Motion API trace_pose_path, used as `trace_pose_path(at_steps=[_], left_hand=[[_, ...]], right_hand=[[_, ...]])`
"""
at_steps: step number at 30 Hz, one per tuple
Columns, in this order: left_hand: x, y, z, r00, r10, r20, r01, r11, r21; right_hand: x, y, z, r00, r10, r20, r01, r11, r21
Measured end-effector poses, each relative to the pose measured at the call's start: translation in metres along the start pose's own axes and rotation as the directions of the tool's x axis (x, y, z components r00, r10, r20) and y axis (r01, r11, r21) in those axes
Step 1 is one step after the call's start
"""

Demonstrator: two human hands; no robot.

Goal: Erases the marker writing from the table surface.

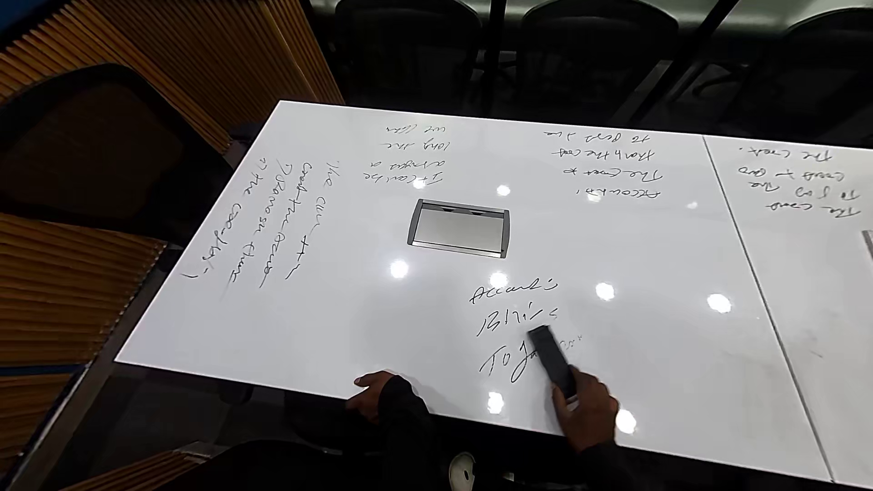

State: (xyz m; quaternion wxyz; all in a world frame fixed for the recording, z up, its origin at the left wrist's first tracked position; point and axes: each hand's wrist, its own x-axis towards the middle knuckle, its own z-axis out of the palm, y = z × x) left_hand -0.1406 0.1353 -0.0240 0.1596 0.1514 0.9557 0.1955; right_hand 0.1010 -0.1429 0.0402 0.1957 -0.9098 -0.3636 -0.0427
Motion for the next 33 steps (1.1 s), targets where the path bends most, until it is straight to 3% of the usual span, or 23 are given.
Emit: trace_pose_path(at_steps=[5, 8, 12, 17, 20, 24, 30, 33], left_hand=[[0.000, -0.002, 0.002, 1.000, 0.005, -0.018, -0.005, 1.000, -0.012], [-0.001, 0.000, 0.001, 1.000, -0.011, -0.014, 0.010, 0.999, -0.045], [-0.002, 0.001, -0.003, 1.000, -0.012, 0.002, 0.012, 1.000, -0.017], [-0.008, 0.004, -0.011, 0.999, 0.023, 0.031, -0.024, 0.999, 0.031], [-0.002, 0.002, -0.006, 0.999, 0.023, 0.044, -0.026, 0.997, 0.075], [0.008, -0.002, 0.006, 0.999, -0.027, 0.043, 0.028, 0.999, -0.016], [0.006, 0.001, 0.000, 0.996, -0.052, 0.070, 0.060, 0.991, -0.118], [0.012, -0.001, 0.006, 0.996, -0.056, 0.070, 0.059, 0.997, -0.041]], right_hand=[[-0.054, -0.061, 0.014, 0.940, -0.313, 0.138, 0.295, 0.946, 0.132], [-0.074, -0.073, 0.019, 0.899, -0.403, 0.172, 0.384, 0.914, 0.131], [-0.065, -0.055, 0.017, 0.934, -0.337, 0.121, 0.326, 0.940, 0.104], [-0.020, 0.003, 0.001, 0.994, -0.106, -0.004, 0.106, 0.994, -0.004], [0.004, 0.040, -0.010, 0.997, 0.050, -0.053, -0.055, 0.995, -0.088], [0.017, 0.059, -0.012, 0.979, 0.197, -0.052, -0.201, 0.975, -0.097], [0.003, -0.007, 0.008, 0.999, 0.021, -0.047, -0.022, 0.999, -0.028], [-0.021, -0.054, 0.018, 0.992, -0.126, 0.027, 0.124, 0.991, 0.058]])
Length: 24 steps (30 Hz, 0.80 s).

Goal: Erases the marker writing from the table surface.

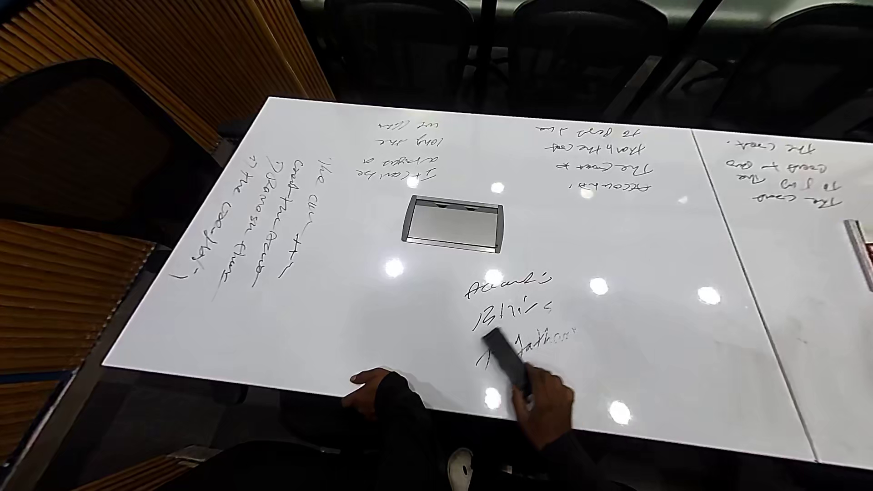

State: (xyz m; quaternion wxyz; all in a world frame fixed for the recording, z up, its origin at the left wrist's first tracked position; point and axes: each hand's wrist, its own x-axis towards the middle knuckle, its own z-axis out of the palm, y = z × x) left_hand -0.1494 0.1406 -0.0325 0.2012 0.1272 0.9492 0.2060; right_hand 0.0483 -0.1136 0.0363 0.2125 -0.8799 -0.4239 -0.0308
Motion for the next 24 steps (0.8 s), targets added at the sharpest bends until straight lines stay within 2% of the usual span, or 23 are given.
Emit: trace_pose_path(at_steps=[2, 5, 8, 10, 12, 15, 18, 20, 24], left_hand=[[0.000, -0.003, 0.002, 0.999, 0.035, -0.017, -0.034, 0.999, 0.032], [-0.006, 0.000, -0.001, 0.999, 0.049, -0.018, -0.047, 0.994, 0.103], [-0.002, 0.002, 0.002, 1.000, 0.005, -0.018, -0.003, 0.996, 0.093], [-0.001, 0.001, 0.003, 1.000, 0.007, -0.011, -0.006, 0.994, 0.107], [-0.002, 0.000, 0.003, 0.999, 0.000, -0.032, 0.001, 0.999, 0.037], [-0.006, 0.003, -0.002, 1.000, 0.010, -0.023, -0.009, 0.998, 0.059], [-0.006, 0.001, -0.001, 0.999, 0.024, -0.031, -0.024, 1.000, 0.010], [-0.008, 0.002, -0.004, 0.999, 0.037, -0.025, -0.036, 0.998, 0.053], [-0.012, 0.003, -0.009, 0.999, 0.045, -0.016, -0.043, 0.996, 0.075]], right_hand=[[-0.017, -0.025, 0.008, 0.992, -0.109, 0.068, 0.105, 0.993, 0.055], [-0.037, -0.044, 0.016, 0.966, -0.235, 0.110, 0.232, 0.972, 0.044], [-0.037, -0.040, 0.015, 0.967, -0.232, 0.101, 0.231, 0.973, 0.027], [-0.027, -0.024, 0.010, 0.984, -0.165, 0.068, 0.164, 0.986, 0.026], [-0.011, 0.000, 0.001, 0.997, -0.065, 0.029, 0.064, 0.998, 0.005], [0.012, 0.046, -0.017, 0.994, 0.091, -0.055, -0.096, 0.992, -0.080], [0.025, 0.093, -0.035, 0.964, 0.251, -0.087, -0.261, 0.955, -0.139], [0.027, 0.113, -0.044, 0.933, 0.351, -0.082, -0.360, 0.919, -0.158], [0.025, 0.123, -0.048, 0.887, 0.455, -0.080, -0.462, 0.873, -0.155]])
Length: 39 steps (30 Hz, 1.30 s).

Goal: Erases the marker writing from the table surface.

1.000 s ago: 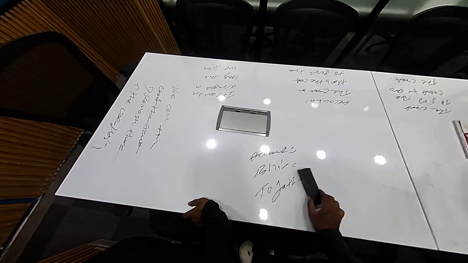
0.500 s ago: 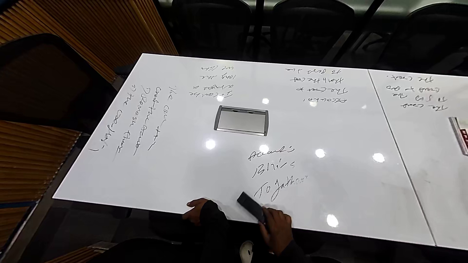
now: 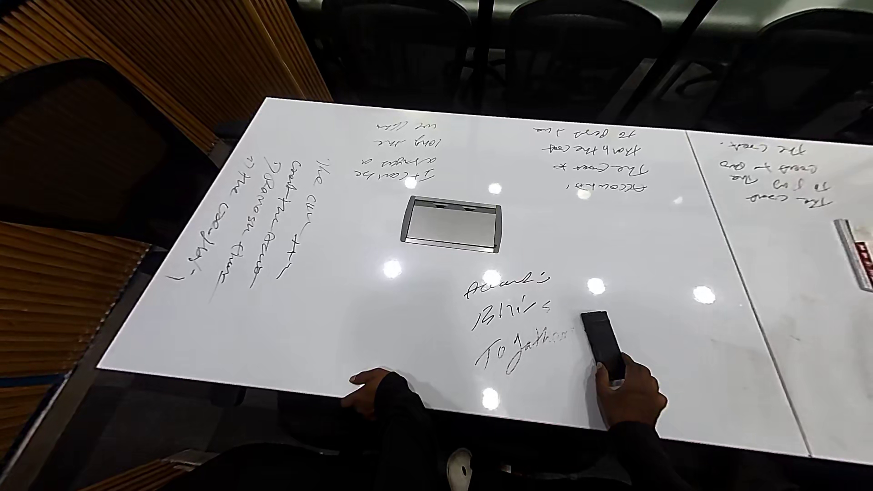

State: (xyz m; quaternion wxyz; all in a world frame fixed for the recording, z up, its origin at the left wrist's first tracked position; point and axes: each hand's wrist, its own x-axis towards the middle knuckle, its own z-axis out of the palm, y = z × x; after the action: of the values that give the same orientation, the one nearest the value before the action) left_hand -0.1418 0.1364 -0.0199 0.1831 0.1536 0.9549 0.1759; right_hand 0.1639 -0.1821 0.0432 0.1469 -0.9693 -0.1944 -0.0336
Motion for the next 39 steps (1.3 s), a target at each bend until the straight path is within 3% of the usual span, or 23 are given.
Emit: trace_pose_path(at_steps=[3, 6, 10, 12, 15, 23, 28, 33, 39], left_hand=[[0.006, -0.003, 0.008, 1.000, -0.011, -0.018, 0.011, 1.000, -0.028], [0.010, -0.005, 0.013, 1.000, -0.023, -0.020, 0.021, 0.995, -0.092], [0.015, -0.005, 0.016, 1.000, -0.029, -0.009, 0.029, 0.999, -0.033], [0.019, -0.007, 0.023, 0.999, -0.052, -0.011, 0.050, 0.992, -0.119], [0.022, -0.008, 0.027, 1.000, 0.009, 0.021, -0.011, 0.992, 0.124], [0.004, -0.001, 0.004, 0.999, 0.021, 0.025, -0.023, 0.997, 0.069], [0.008, -0.001, 0.008, 0.999, -0.039, 0.018, 0.039, 0.998, -0.049], [0.010, -0.001, 0.010, 0.998, -0.061, 0.013, 0.061, 0.994, -0.085], [0.009, -0.002, 0.010, 0.999, -0.046, 0.017, 0.047, 0.995, -0.083]], right_hand=[[-0.013, -0.016, 0.003, 0.999, -0.040, -0.010, 0.041, 0.998, 0.041], [-0.039, -0.046, 0.010, 0.977, -0.211, -0.020, 0.211, 0.974, 0.082], [-0.095, -0.089, 0.022, 0.877, -0.481, 0.018, 0.470, 0.864, 0.179], [-0.121, -0.104, 0.027, 0.811, -0.584, 0.032, 0.566, 0.797, 0.210], [-0.136, -0.111, 0.031, 0.760, -0.648, 0.050, 0.626, 0.751, 0.209], [-0.053, -0.049, 0.017, 0.926, -0.376, -0.034, 0.377, 0.921, 0.096], [-0.010, 0.005, 0.004, 0.982, -0.183, -0.051, 0.183, 0.983, 0.002], [0.000, 0.027, -0.002, 0.999, -0.001, -0.049, 0.001, 1.000, 0.006], [-0.001, 0.024, -0.003, 0.999, 0.032, -0.044, -0.031, 0.999, 0.020]])
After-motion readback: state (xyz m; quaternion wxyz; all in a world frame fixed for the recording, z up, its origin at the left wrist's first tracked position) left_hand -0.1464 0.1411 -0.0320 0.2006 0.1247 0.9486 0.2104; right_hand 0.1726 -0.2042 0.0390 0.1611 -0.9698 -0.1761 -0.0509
